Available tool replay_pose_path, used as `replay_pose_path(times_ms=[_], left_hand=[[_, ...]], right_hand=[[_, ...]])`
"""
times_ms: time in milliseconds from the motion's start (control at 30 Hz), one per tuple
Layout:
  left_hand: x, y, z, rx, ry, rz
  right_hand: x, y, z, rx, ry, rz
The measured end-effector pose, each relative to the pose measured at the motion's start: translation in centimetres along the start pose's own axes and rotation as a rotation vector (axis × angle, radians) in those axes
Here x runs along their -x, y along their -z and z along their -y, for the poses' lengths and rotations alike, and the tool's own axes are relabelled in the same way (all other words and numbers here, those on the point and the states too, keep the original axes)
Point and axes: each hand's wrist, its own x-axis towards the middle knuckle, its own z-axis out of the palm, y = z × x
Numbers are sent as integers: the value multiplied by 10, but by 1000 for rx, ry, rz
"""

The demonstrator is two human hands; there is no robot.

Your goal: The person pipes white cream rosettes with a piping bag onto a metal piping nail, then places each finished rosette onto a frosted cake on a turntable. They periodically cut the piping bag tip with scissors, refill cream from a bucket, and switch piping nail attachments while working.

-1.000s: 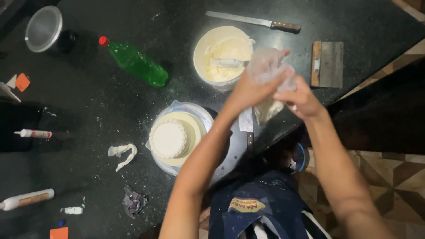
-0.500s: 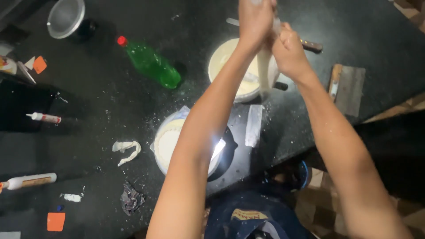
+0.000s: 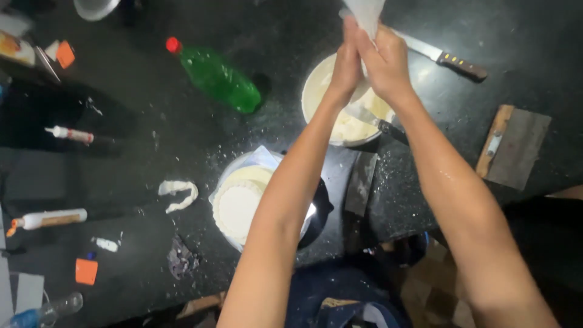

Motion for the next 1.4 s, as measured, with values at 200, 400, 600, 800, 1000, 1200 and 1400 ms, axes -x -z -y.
replay_pose_path(times_ms=[200,400,600,800,1000,1200,1400], left_hand=[[29,2,26,94,225,-183],[44,13,45,-11,99,-342],[26,25,16,246,274,-274],[-39,34,14,198,428,-146],[-54,47,84,428,455,-355],[18,34,74,-17,195,-342],[22,36,10,-745,211,-170]], right_hand=[[15,-51,-30,-337,-392,-237],[22,-71,-32,-537,-364,-222],[24,-76,-66,-359,-332,-230],[27,-53,-71,-689,-377,15],[31,-32,-68,-374,-314,136],[27,-36,-56,-919,-468,-78],[37,-44,-63,-293,-468,-1]])
